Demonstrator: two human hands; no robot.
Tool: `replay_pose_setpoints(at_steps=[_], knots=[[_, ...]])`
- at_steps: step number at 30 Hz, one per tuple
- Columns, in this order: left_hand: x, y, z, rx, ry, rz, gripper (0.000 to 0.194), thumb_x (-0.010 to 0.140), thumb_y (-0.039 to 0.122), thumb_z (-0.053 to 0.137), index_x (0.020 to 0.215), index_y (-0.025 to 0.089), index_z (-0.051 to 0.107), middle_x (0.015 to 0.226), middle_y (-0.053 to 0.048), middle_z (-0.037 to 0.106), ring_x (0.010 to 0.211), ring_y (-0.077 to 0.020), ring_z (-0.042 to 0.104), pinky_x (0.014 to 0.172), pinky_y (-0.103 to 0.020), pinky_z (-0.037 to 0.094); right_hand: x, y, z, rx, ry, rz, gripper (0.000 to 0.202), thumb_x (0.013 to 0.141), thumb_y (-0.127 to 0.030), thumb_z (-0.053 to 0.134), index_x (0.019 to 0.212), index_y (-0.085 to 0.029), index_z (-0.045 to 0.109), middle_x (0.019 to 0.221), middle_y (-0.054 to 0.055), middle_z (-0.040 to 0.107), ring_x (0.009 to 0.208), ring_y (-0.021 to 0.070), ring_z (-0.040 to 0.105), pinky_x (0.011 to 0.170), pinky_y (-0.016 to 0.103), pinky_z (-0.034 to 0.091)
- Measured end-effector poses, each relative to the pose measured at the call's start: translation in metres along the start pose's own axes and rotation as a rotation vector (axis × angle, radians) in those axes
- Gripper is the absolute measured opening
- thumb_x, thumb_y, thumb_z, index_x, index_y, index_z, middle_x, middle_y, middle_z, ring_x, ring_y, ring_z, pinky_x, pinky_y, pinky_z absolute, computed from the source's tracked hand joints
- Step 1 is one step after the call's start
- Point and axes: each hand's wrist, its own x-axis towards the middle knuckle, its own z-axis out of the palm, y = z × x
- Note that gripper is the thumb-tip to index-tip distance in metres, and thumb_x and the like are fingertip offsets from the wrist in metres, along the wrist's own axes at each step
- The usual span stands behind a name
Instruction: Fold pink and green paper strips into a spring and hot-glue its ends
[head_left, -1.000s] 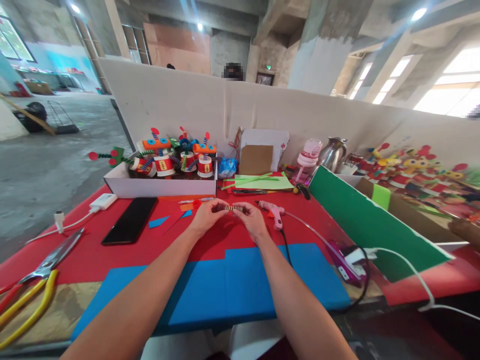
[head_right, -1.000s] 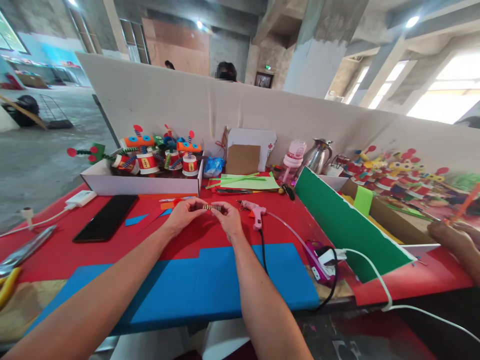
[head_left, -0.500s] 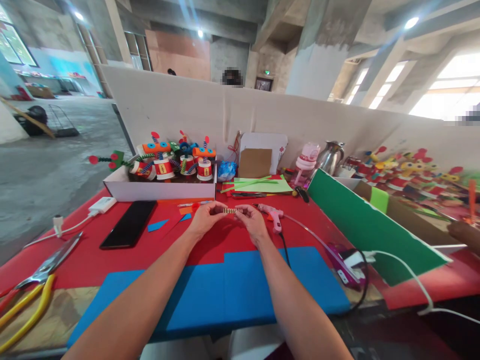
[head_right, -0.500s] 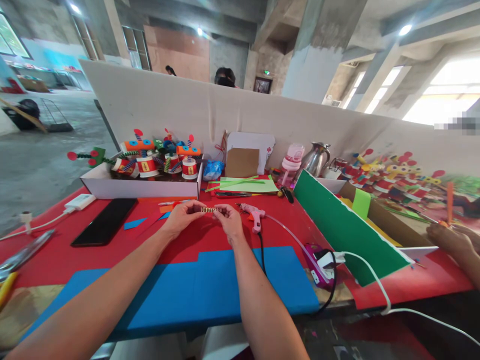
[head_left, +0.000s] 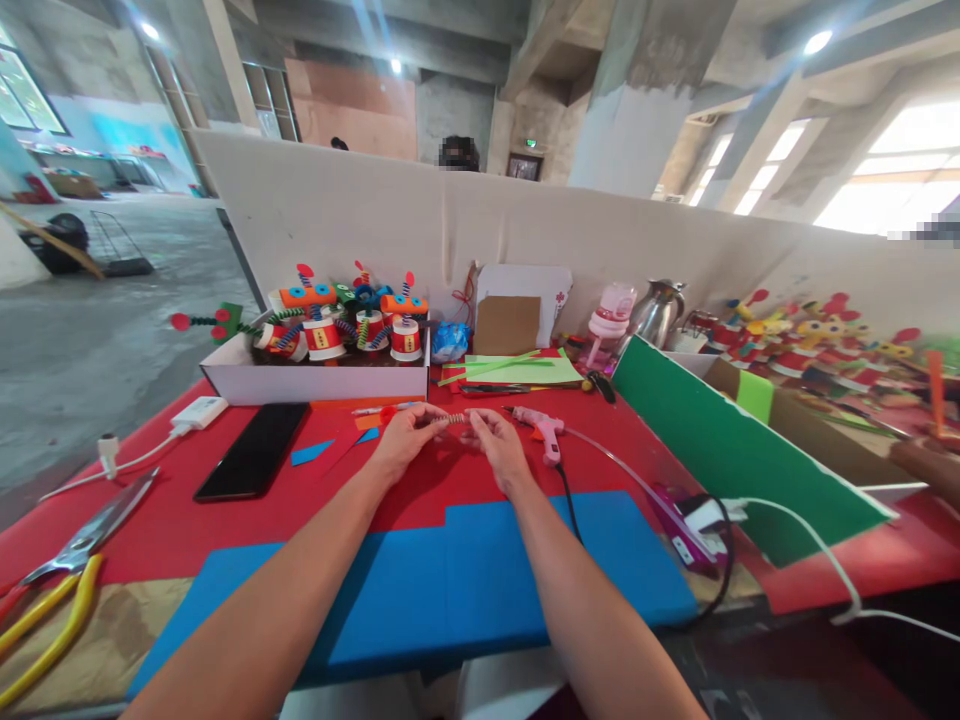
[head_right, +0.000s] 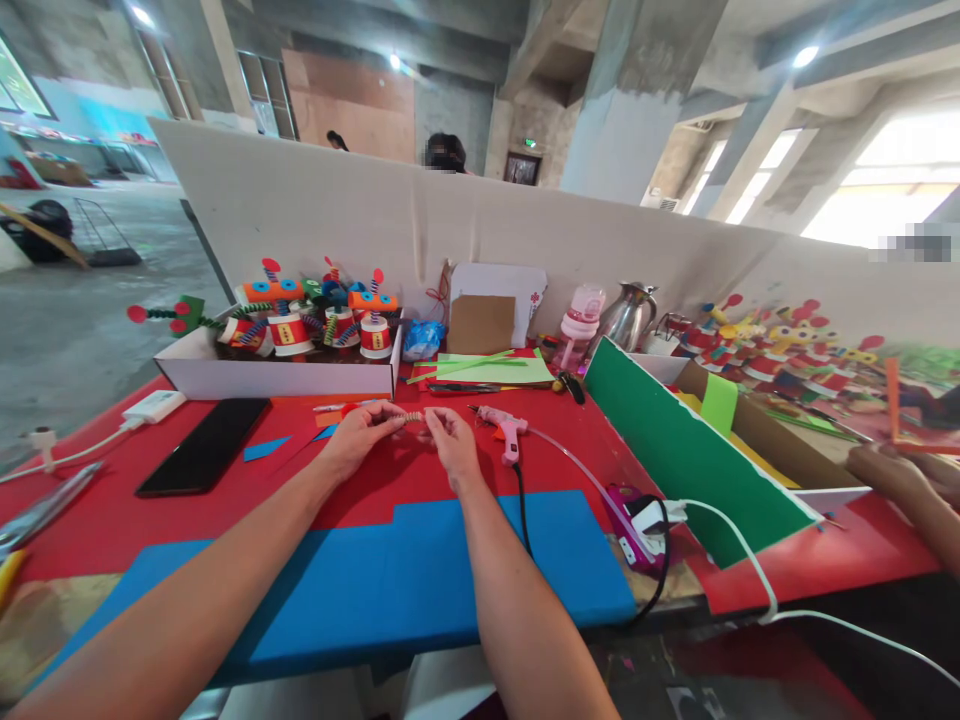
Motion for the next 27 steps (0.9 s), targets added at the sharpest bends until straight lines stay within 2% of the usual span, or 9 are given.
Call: replay_pose_setpoints(at_steps=[4,10,16,19,23,27], knots=[[-0.001,0.0,0.002,0.057,0.002,0.031,0.03,0.064,0.043,0.071,0.079,0.017,0.063,0.071,-0.002,0.065,0.066,-0.016,0.059,0.065,-0.029,0.046,0.0,0.005,0.001,0.018,-0.017,0.073,0.034,0.064,-0.05,0.07,0.077,-0.019,0.063,0.073,0.0,0.068,0.054,0.01,0.06,0.056,0.024,0.053],[-0.002,-0.001,0.005,0.178,-0.048,0.09,0.02,0.065,0.032,0.067,0.077,0.017,0.064,0.069,-0.001,0.064,0.064,-0.0148,0.057,0.062,-0.027,0.045,-0.001,0.013,0.001,-0.088,-0.09,0.035,0.029,0.063,-0.041,0.074,0.076,-0.018,0.062,0.063,-0.003,0.064,0.052,0.0095,0.059,0.054,0.023,0.052],[-0.002,-0.006,0.005,0.04,-0.097,0.0,0.027,0.065,0.034,0.068,0.084,0.016,0.062,0.076,-0.002,0.066,0.071,-0.016,0.06,0.067,-0.029,0.047,0.005,0.022,-0.001,-0.096,-0.09,-0.03,0.03,0.059,-0.035,0.077,0.076,-0.02,0.057,0.069,-0.002,0.066,0.063,0.0135,0.064,0.062,0.027,0.054],[-0.001,-0.007,0.003,0.056,-0.059,-0.009,0.026,0.066,0.036,0.068,0.081,0.016,0.063,0.071,-0.002,0.064,0.066,-0.0155,0.058,0.065,-0.028,0.046,0.006,0.021,-0.002,-0.099,-0.085,-0.026,0.029,0.058,-0.034,0.077,0.074,-0.02,0.057,0.07,-0.002,0.064,0.064,0.0131,0.063,0.062,0.027,0.055],[0.0,-0.005,0.002,0.112,-0.018,0.048,0.021,0.064,0.031,0.07,0.078,0.016,0.065,0.071,-0.002,0.064,0.067,-0.0149,0.056,0.064,-0.027,0.044,0.005,0.017,-0.003,-0.117,-0.075,-0.005,0.024,0.064,-0.037,0.072,0.075,-0.021,0.059,0.068,-0.003,0.063,0.059,0.0126,0.062,0.061,0.028,0.055],[-0.002,-0.004,0.004,-0.043,-0.068,-0.014,0.027,0.065,0.034,0.071,0.083,0.015,0.064,0.073,-0.002,0.065,0.067,-0.0147,0.058,0.065,-0.027,0.046,0.004,0.014,-0.004,-0.192,-0.106,-0.081,0.019,0.066,-0.035,0.069,0.075,-0.021,0.06,0.069,-0.002,0.066,0.065,0.0149,0.064,0.068,0.03,0.054]])
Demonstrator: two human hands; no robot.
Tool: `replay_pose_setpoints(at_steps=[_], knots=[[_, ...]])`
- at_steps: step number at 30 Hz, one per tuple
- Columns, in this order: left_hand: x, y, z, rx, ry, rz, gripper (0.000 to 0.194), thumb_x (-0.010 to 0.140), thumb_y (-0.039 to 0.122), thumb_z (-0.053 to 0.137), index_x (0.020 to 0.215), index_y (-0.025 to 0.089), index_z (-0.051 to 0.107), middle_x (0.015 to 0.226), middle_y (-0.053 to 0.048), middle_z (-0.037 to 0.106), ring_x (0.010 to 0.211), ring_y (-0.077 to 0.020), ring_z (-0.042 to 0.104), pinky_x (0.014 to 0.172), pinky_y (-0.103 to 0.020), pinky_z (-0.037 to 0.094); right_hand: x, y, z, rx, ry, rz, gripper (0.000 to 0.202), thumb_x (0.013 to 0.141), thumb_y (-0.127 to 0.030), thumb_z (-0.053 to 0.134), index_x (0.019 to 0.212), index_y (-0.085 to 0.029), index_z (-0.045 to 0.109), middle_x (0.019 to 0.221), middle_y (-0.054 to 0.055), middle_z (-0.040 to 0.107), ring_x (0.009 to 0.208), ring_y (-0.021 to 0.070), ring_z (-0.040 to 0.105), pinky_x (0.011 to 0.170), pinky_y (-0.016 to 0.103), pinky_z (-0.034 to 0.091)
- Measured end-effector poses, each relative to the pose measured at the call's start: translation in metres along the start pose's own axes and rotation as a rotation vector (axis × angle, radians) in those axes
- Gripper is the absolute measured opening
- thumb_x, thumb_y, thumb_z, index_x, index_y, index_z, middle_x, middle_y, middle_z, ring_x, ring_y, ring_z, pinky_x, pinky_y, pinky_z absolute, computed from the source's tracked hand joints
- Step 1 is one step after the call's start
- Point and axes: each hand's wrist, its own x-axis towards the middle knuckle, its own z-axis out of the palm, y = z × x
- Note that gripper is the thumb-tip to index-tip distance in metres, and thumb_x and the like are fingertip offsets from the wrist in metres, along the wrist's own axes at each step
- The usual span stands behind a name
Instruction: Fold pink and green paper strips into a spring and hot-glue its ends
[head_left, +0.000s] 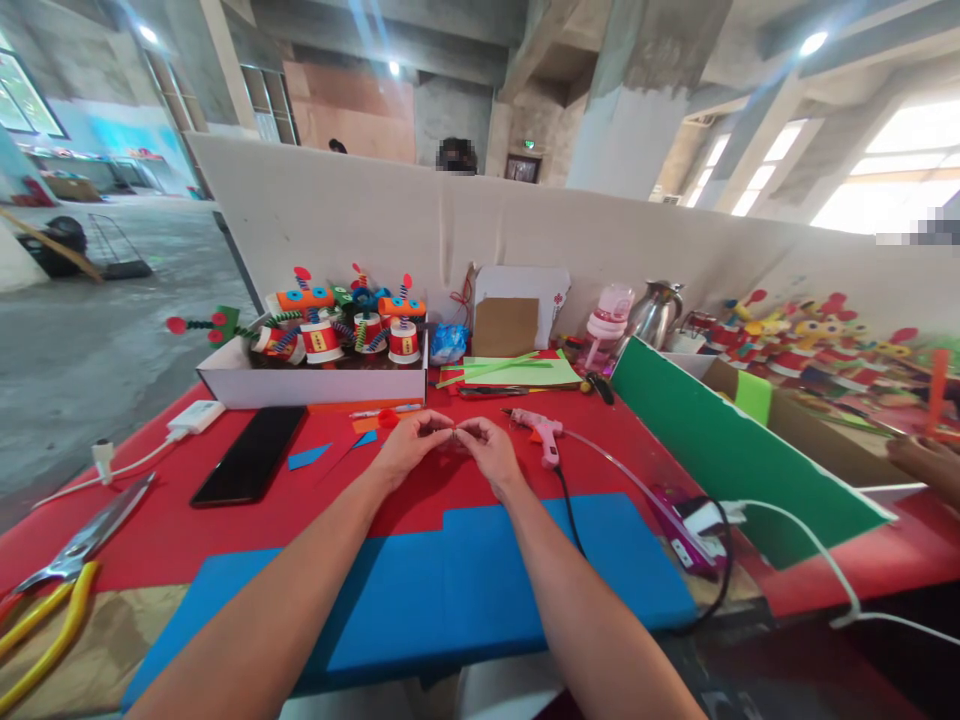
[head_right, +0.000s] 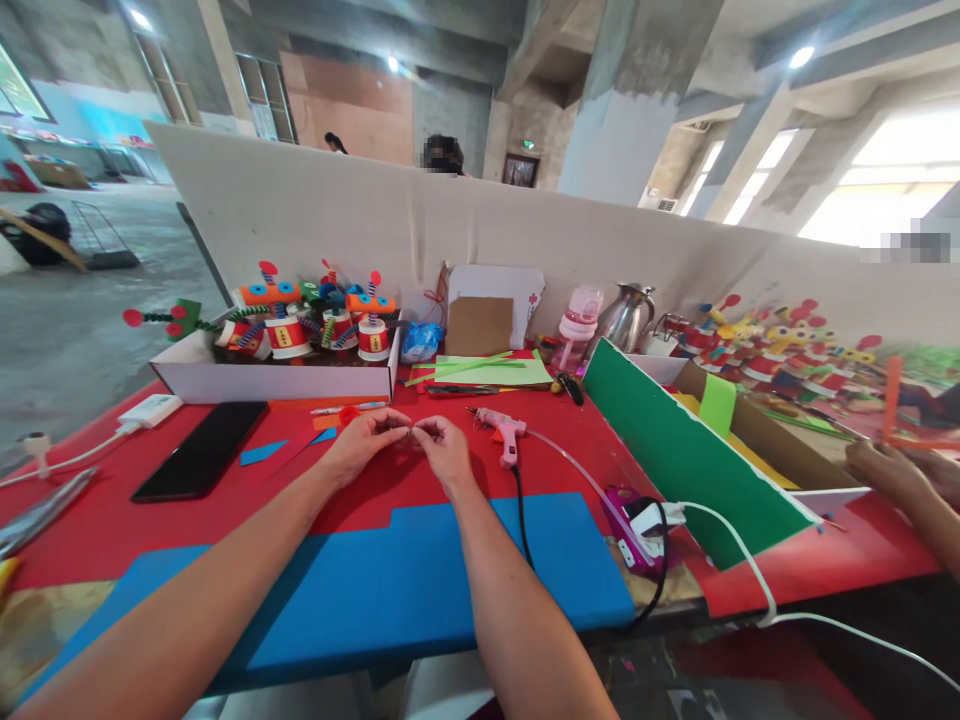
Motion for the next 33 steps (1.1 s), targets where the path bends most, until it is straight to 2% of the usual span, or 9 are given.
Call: replay_pose_setpoints(at_steps=[4,10,14,20,23,28,33], knots=[[-0.001,-0.001,0.001,-0.097,-0.06,-0.076,0.031,0.064,0.037,0.073,0.081,0.014,0.061,0.068,-0.001,0.063,0.059,-0.0124,0.057,0.059,-0.026,0.046,0.001,0.0,0.0,-0.107,0.027,-0.117,0.015,0.067,-0.03,0.066,0.078,-0.021,0.061,0.076,0.0,0.068,0.073,0.016,0.064,0.075,0.031,0.052],[-0.001,-0.001,0.0,-0.111,-0.078,-0.076,0.031,0.063,0.038,0.075,0.076,0.014,0.059,0.064,0.0,0.062,0.057,-0.0114,0.057,0.056,-0.024,0.046,0.002,0.001,0.001,-0.101,-0.003,-0.165,0.015,0.065,-0.023,0.064,0.079,-0.022,0.058,0.08,0.001,0.067,0.078,0.0163,0.065,0.079,0.032,0.051],[-0.001,0.0,0.0,-0.15,-0.082,-0.096,0.034,0.063,0.041,0.076,0.075,0.015,0.057,0.064,0.001,0.062,0.056,-0.011,0.057,0.055,-0.024,0.046,0.003,0.001,0.002,-0.095,-0.048,-0.177,0.013,0.066,-0.023,0.062,0.079,-0.023,0.058,0.079,0.0,0.066,0.077,0.0162,0.064,0.079,0.032,0.052],[0.0,-0.001,-0.001,-0.242,-0.016,-0.125,0.04,0.057,0.037,0.082,0.079,0.015,0.056,0.071,0.001,0.061,0.06,-0.0112,0.058,0.053,-0.023,0.047,0.003,0.004,0.002,-0.01,0.005,-0.127,0.029,0.063,-0.023,0.068,0.089,-0.022,0.057,0.092,0.003,0.066,0.087,0.0165,0.064,0.084,0.032,0.05],[0.0,-0.002,-0.001,-0.268,-0.011,-0.117,0.043,0.056,0.035,0.082,0.085,0.015,0.058,0.076,-0.001,0.063,0.064,-0.0117,0.059,0.055,-0.024,0.047,0.001,0.003,0.002,-0.033,-0.006,-0.111,0.022,0.065,-0.025,0.068,0.085,-0.021,0.059,0.088,0.003,0.067,0.084,0.0168,0.064,0.083,0.033,0.05],[-0.002,-0.001,0.0,-0.252,-0.04,-0.092,0.039,0.059,0.036,0.081,0.083,0.014,0.06,0.072,-0.001,0.063,0.062,-0.0114,0.059,0.055,-0.023,0.047,-0.001,-0.004,0.003,-0.064,-0.004,-0.138,0.016,0.069,-0.031,0.066,0.081,-0.021,0.062,0.082,0.002,0.069,0.078,0.0173,0.065,0.078,0.031,0.051],[-0.003,0.001,0.001,-0.263,-0.087,-0.139,0.04,0.059,0.036,0.082,0.084,0.014,0.059,0.074,-0.002,0.064,0.062,-0.0123,0.06,0.054,-0.023,0.048,-0.002,-0.007,0.001,-0.146,0.015,-0.169,0.013,0.072,-0.033,0.062,0.078,-0.021,0.063,0.079,0.002,0.07,0.076,0.0174,0.065,0.074,0.03,0.051]])
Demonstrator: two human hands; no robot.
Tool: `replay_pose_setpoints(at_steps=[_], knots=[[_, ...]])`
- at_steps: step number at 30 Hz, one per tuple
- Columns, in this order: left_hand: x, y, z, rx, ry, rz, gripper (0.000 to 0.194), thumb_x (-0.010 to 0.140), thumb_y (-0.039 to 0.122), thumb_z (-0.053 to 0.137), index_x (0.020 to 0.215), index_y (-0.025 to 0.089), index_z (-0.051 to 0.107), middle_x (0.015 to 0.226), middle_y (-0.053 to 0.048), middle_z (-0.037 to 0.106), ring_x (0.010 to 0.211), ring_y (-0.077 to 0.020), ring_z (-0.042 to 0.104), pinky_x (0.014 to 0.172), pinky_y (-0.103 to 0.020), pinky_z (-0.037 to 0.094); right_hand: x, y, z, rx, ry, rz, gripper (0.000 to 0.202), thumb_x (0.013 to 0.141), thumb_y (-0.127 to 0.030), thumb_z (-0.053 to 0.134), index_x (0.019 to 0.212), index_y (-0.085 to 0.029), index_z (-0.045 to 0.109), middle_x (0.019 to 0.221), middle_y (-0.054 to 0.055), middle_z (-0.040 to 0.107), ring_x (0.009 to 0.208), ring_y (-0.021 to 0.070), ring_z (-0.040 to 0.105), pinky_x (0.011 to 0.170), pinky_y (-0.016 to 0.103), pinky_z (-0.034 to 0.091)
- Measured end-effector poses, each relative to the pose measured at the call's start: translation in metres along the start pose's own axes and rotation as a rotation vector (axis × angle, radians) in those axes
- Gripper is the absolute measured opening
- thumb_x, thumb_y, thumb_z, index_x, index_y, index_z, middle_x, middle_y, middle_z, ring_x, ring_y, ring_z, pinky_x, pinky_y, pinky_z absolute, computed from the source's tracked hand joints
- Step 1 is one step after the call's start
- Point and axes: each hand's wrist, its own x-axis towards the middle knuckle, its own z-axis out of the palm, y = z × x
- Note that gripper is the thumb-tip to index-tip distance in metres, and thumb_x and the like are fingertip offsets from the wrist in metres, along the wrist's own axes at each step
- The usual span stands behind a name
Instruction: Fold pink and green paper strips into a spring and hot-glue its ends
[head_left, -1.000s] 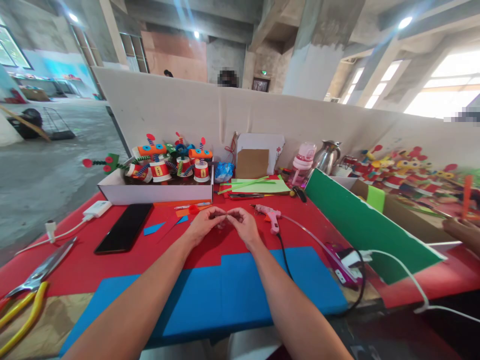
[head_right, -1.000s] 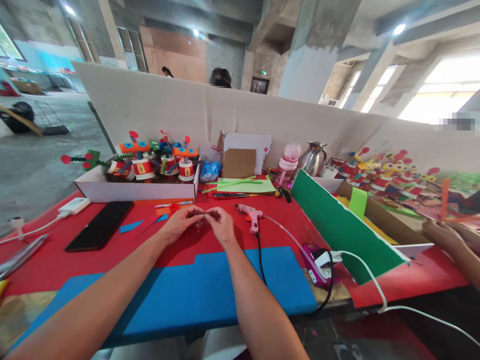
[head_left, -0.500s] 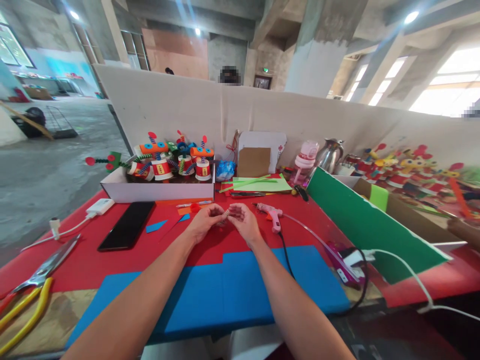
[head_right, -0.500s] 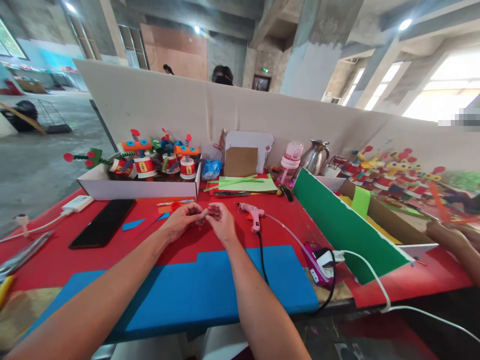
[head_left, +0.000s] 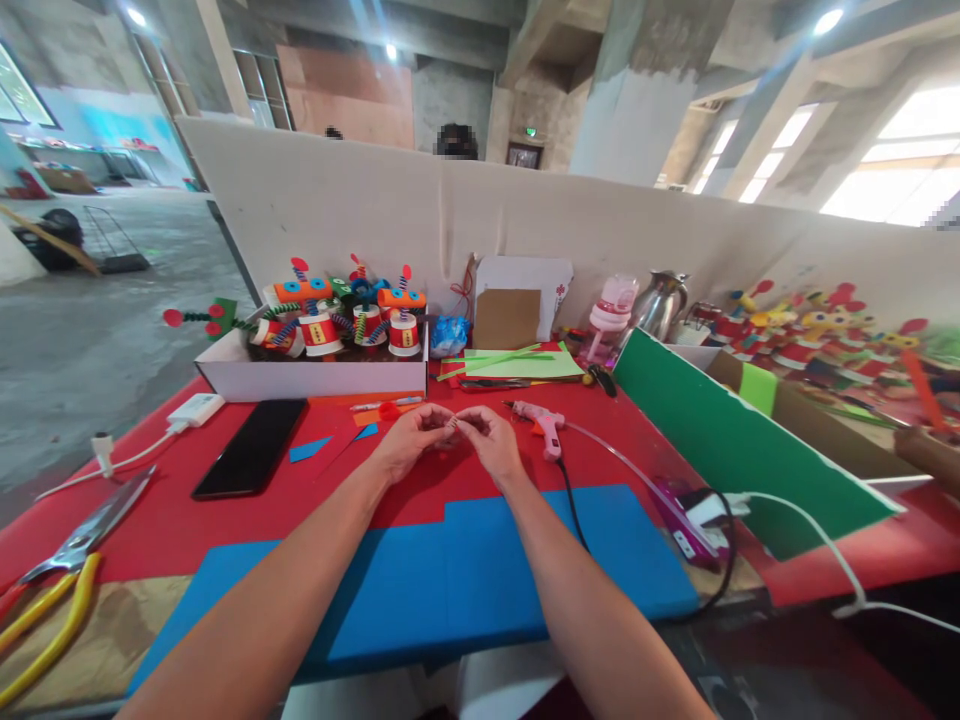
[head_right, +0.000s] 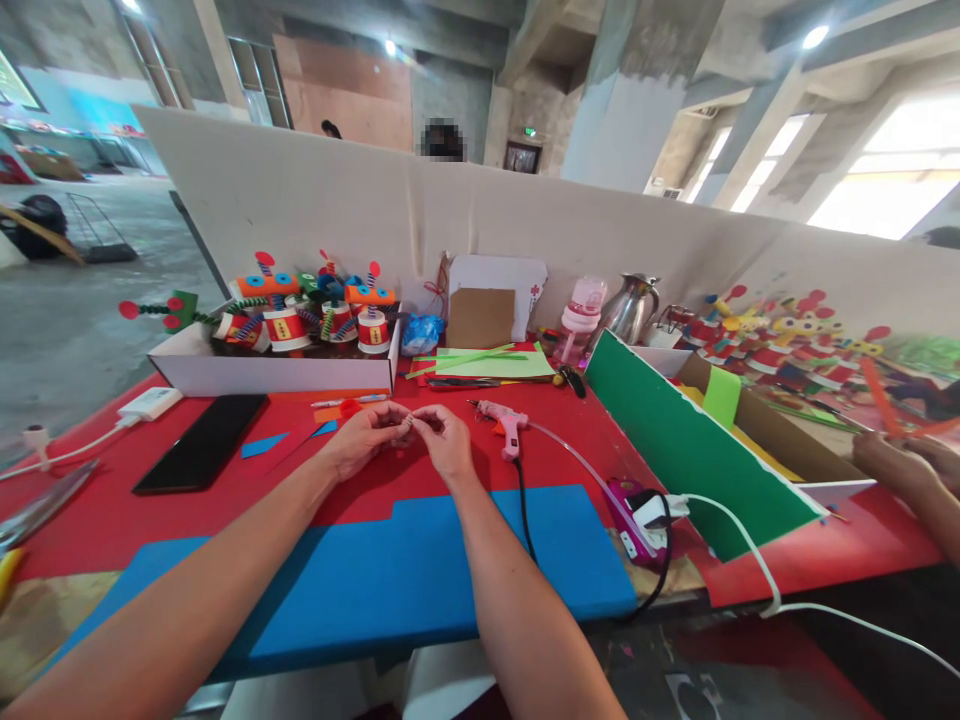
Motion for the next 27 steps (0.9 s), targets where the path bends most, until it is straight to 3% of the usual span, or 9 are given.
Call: replay_pose_setpoints(at_steps=[5,9,12,16,18,20,24,27], knots=[[0.001,-0.001,0.0,-0.057,0.017,-0.026,0.039,0.059,0.035,0.082,0.082,0.013,0.059,0.07,-0.002,0.065,0.063,-0.0126,0.062,0.061,-0.025,0.05,0.001,0.001,0.002,-0.072,-0.002,-0.023,0.011,0.072,-0.032,0.062,0.076,-0.022,0.063,0.076,0.001,0.068,0.07,0.0162,0.063,0.071,0.029,0.051],[0.003,-0.001,-0.003,-0.097,0.008,-0.018,0.036,0.058,0.031,0.082,0.078,0.013,0.059,0.066,0.0,0.063,0.058,-0.011,0.061,0.055,-0.022,0.047,0.0,-0.014,-0.001,0.02,0.169,0.066,0.026,0.071,-0.037,0.064,0.091,-0.021,0.06,0.082,0.001,0.065,0.066,0.0139,0.061,0.063,0.027,0.053],[0.004,0.0,-0.006,-0.149,0.011,-0.048,0.033,0.058,0.026,0.082,0.079,0.013,0.059,0.07,-0.001,0.065,0.06,-0.0116,0.062,0.053,-0.02,0.046,-0.009,-0.034,-0.02,0.043,0.225,0.052,0.031,0.075,-0.043,0.06,0.097,-0.02,0.058,0.083,0.002,0.063,0.064,0.0125,0.061,0.06,0.026,0.054],[0.005,-0.001,-0.007,-0.199,0.03,-0.084,0.028,0.062,0.018,0.079,0.08,0.013,0.059,0.076,-0.004,0.068,0.065,-0.013,0.065,0.062,-0.023,0.051,-0.027,-0.048,-0.071,-0.341,0.274,-0.002,0.026,0.078,-0.043,0.056,0.092,-0.021,0.059,0.085,0.003,0.066,0.068,0.0151,0.063,0.059,0.026,0.051],[0.005,-0.001,-0.007,-0.215,0.017,-0.101,0.025,0.063,0.015,0.078,0.079,0.013,0.059,0.076,-0.004,0.068,0.065,-0.013,0.066,0.063,-0.023,0.052,-0.033,-0.047,-0.095,-0.667,0.313,0.081,0.023,0.081,-0.041,0.051,0.076,-0.021,0.059,0.073,0.004,0.066,0.069,0.0179,0.063,0.06,0.027,0.048],[0.005,-0.001,-0.007,-0.215,0.004,-0.119,0.024,0.063,0.013,0.077,0.08,0.014,0.06,0.075,-0.004,0.069,0.064,-0.013,0.066,0.063,-0.024,0.052,-0.033,-0.043,-0.11,-0.927,0.262,0.227,0.031,0.084,-0.04,0.046,0.063,-0.021,0.056,0.067,0.007,0.066,0.069,0.0216,0.065,0.061,0.03,0.046],[0.004,0.001,-0.006,-0.195,-0.009,-0.133,0.023,0.064,0.011,0.075,0.081,0.014,0.06,0.074,-0.004,0.069,0.063,-0.013,0.066,0.061,-0.023,0.051,-0.022,-0.035,-0.112,-1.152,0.149,0.401,0.025,0.075,-0.045,0.059,0.068,-0.021,0.06,0.077,0.012,0.07,0.079,0.0288,0.067,0.064,0.034,0.046],[0.004,0.002,-0.007,-0.218,-0.006,-0.131,0.021,0.065,0.009,0.074,0.08,0.013,0.06,0.073,-0.005,0.069,0.063,-0.0127,0.065,0.061,-0.023,0.051,-0.016,-0.031,-0.106,-1.12,0.203,0.437,0.016,0.066,-0.033,0.066,0.074,-0.02,0.061,0.082,0.014,0.07,0.082,0.031,0.067,0.063,0.035,0.046]])
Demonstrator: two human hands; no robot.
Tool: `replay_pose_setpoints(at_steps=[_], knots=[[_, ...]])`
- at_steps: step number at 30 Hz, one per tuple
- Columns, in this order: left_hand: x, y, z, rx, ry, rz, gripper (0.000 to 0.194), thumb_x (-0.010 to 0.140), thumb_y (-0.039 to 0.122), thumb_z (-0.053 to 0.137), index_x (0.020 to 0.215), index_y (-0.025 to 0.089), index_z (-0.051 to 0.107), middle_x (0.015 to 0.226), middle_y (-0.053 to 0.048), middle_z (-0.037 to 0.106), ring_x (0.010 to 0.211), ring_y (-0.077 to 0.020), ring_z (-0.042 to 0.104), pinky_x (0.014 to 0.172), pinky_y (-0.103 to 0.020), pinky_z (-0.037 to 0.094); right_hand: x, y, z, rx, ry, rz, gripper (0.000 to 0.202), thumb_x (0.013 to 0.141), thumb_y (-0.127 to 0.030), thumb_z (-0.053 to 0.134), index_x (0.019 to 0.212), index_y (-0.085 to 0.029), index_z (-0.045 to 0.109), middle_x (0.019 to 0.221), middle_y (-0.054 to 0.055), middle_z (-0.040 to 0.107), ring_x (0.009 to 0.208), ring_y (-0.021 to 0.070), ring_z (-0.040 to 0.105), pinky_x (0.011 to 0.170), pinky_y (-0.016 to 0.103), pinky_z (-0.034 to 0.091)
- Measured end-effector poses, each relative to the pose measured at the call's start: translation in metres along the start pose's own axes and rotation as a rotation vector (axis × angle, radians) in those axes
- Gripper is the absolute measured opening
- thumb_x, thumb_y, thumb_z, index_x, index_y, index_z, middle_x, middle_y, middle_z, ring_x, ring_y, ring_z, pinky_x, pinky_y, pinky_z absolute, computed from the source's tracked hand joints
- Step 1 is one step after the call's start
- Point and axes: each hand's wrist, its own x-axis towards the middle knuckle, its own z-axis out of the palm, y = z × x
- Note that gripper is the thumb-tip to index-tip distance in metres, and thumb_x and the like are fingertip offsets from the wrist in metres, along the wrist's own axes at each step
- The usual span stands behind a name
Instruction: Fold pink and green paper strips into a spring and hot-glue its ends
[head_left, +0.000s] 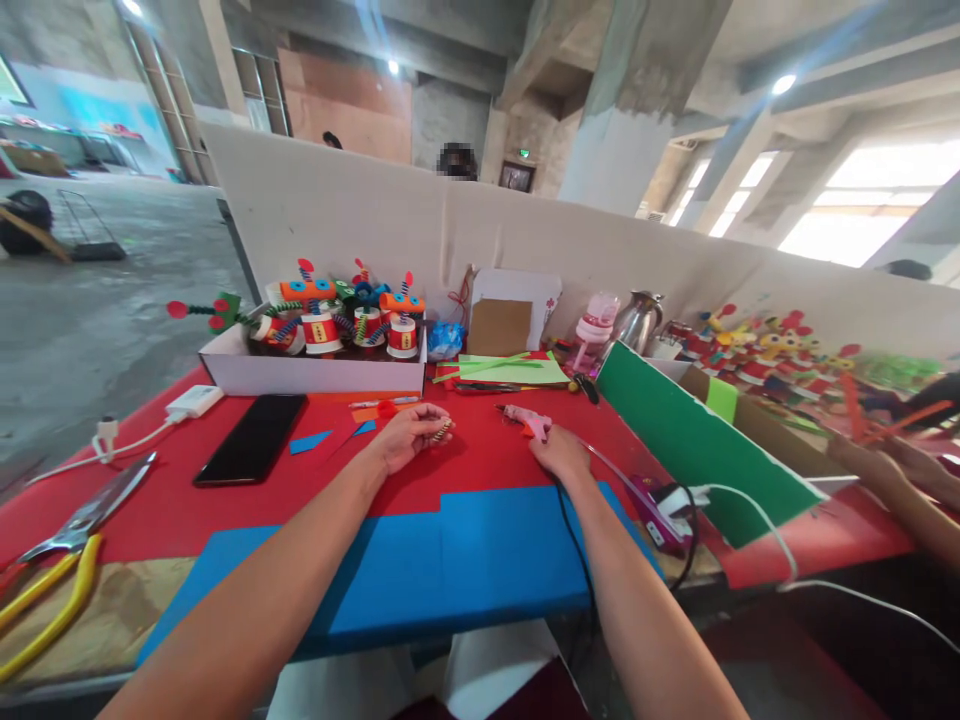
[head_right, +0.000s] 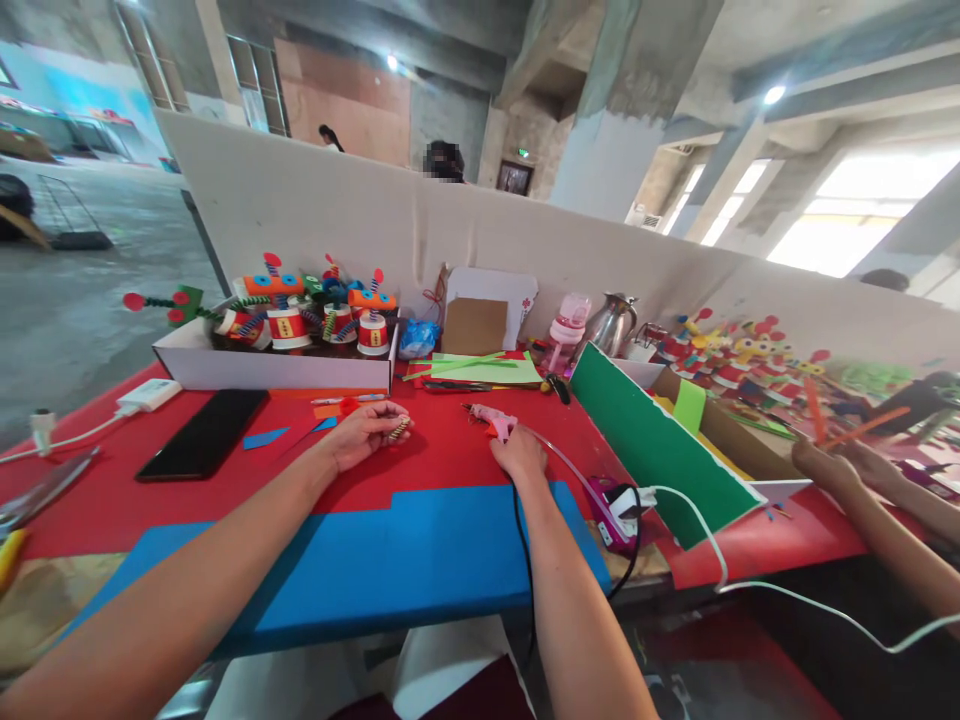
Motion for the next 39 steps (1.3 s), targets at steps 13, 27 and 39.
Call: replay_pose_setpoints(at_steps=[13,27,39], knots=[[0.004,0.003,-0.002,-0.127,-0.06,-0.052,0.021,0.063,0.007,0.074,0.078,0.012,0.06,0.072,-0.004,0.068,0.06,-0.0152,0.066,0.062,-0.028,0.053,-0.05,-0.055,-0.01,1.412,-0.37,-0.018,0.037,0.073,-0.058,0.058,0.07,-0.021,0.052,0.056,-0.001,0.054,0.038,0.009,0.044,0.038,0.025,0.042],[0.008,0.001,0.0,-0.135,0.014,-0.049,0.015,0.065,0.002,0.069,0.072,0.011,0.06,0.066,-0.005,0.066,0.059,-0.0141,0.065,0.063,-0.026,0.053,-0.069,-0.047,0.0,0.835,-0.176,-0.319,0.044,0.075,-0.066,0.05,0.071,-0.023,0.046,0.037,-0.007,0.047,0.033,0.0106,0.043,0.038,0.022,0.034],[0.008,0.001,0.002,-0.107,0.033,-0.06,0.015,0.066,-0.001,0.065,0.073,0.011,0.06,0.065,-0.005,0.067,0.056,-0.0134,0.065,0.061,-0.025,0.054,-0.079,-0.056,-0.006,0.735,-0.178,-0.381,0.04,0.08,-0.061,0.047,0.083,-0.022,0.053,0.04,-0.006,0.046,0.038,0.0137,0.046,0.04,0.024,0.035]])
